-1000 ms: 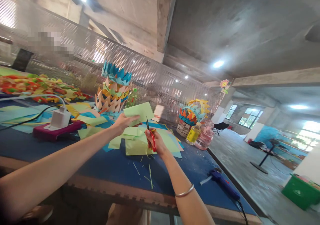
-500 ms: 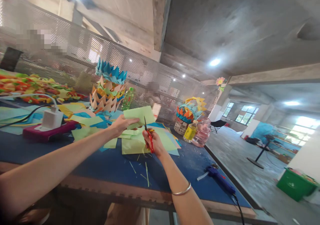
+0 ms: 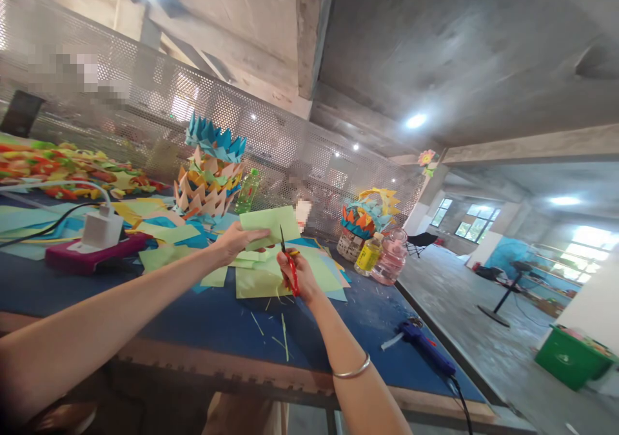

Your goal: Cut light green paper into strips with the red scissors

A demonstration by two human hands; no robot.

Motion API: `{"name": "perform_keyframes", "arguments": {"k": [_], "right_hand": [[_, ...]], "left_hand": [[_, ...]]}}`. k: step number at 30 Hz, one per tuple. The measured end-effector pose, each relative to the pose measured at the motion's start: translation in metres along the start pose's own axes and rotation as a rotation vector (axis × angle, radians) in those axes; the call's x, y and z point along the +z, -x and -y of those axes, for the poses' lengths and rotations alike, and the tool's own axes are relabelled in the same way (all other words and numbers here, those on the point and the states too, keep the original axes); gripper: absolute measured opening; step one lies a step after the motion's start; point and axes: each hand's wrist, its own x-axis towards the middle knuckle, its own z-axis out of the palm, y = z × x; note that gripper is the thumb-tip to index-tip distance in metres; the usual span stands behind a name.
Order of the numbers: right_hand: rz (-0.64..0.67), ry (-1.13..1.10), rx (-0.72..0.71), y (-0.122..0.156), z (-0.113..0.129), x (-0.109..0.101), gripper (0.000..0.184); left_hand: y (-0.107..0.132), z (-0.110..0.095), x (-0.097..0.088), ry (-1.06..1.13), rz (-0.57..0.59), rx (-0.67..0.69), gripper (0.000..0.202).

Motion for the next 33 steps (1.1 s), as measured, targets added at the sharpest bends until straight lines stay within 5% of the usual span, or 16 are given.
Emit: {"name": "perform_keyframes", "arguments": {"k": [33], "right_hand": [[-0.142, 0.087, 0.002, 0.0004, -0.0096, 0.0027, 0.047]], "left_hand": [[0.0052, -0.0042, 0.0031, -0.036, 0.027, -0.001, 0.032]]}}
